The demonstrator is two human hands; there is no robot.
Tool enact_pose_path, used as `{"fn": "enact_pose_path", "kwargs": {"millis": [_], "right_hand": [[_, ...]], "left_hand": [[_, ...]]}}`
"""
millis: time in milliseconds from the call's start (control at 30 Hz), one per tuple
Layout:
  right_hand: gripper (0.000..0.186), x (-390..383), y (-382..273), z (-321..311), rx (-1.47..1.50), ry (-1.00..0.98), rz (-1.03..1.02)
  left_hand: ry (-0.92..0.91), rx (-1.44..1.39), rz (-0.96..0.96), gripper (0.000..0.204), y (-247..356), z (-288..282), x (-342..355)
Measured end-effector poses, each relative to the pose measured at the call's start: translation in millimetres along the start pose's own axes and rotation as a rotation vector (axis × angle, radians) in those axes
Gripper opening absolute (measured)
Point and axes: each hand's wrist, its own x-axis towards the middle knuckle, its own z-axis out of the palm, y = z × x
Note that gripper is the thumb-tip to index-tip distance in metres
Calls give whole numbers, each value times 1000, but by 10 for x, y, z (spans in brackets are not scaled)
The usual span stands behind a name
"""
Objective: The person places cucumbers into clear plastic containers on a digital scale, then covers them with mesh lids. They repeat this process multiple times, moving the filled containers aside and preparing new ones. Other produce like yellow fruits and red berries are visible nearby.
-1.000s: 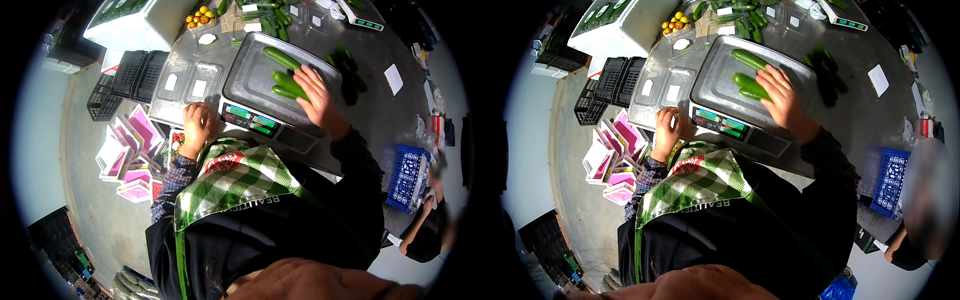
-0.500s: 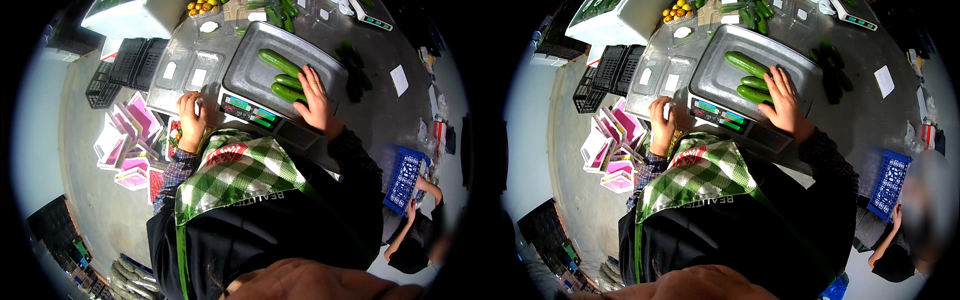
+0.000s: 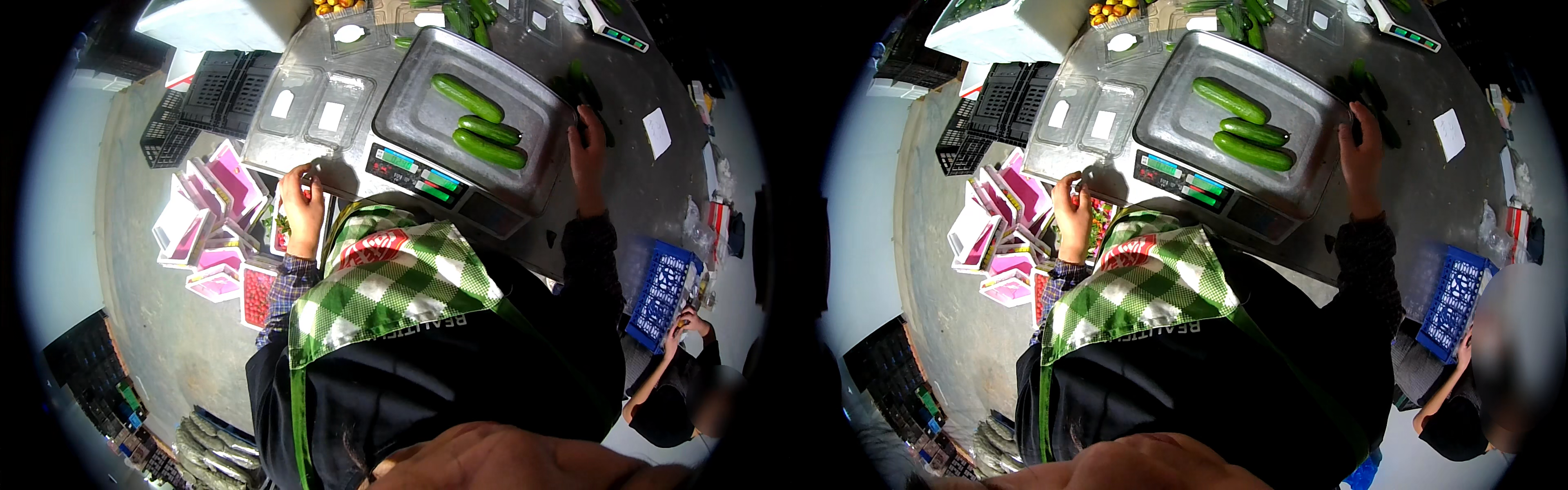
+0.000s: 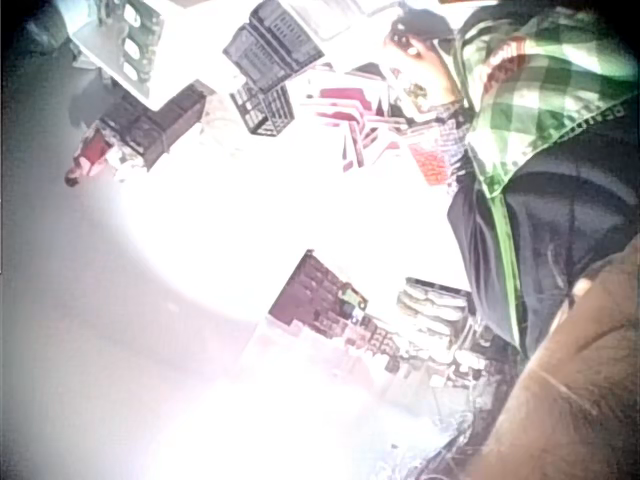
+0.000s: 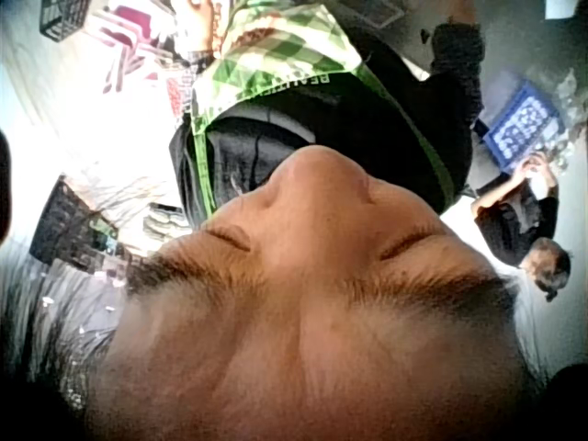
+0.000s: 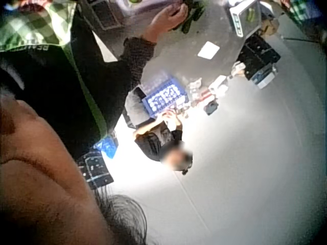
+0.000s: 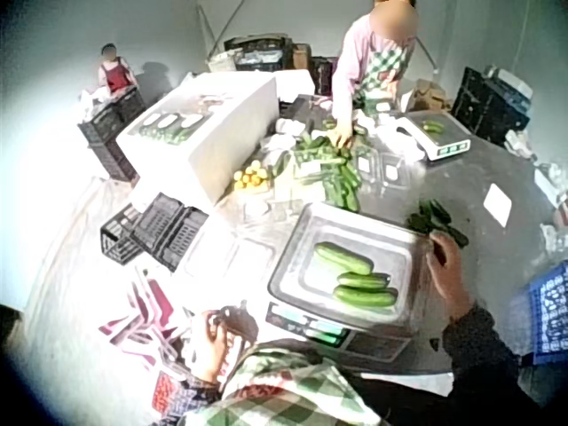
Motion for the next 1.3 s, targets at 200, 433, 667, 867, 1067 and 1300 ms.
{"fn": "enact_pose_path", "kwargs": {"millis": [200, 433, 667, 867, 1067, 1300], "right_hand": [[29, -1, 409, -73, 58, -37, 334], [22, 259, -151, 9, 140, -87, 196], [14, 707, -459, 269, 67, -182, 149], [8, 1444, -693, 936, 476, -192, 10], [14, 2520, -995, 2156, -29, -365, -349], [18, 3536, -1123, 3830, -287, -290, -188]], "left_hand": [[-37, 15, 105, 25, 133, 44, 116], [-189, 216, 276, 26, 161, 382, 391], [-190, 352, 436, 26, -159, 591, 400], [-221, 44, 425, 23, 22, 357, 649], [-168, 39, 340, 21, -112, 53, 741], [-188, -149, -153, 14, -290, -606, 834]]}}
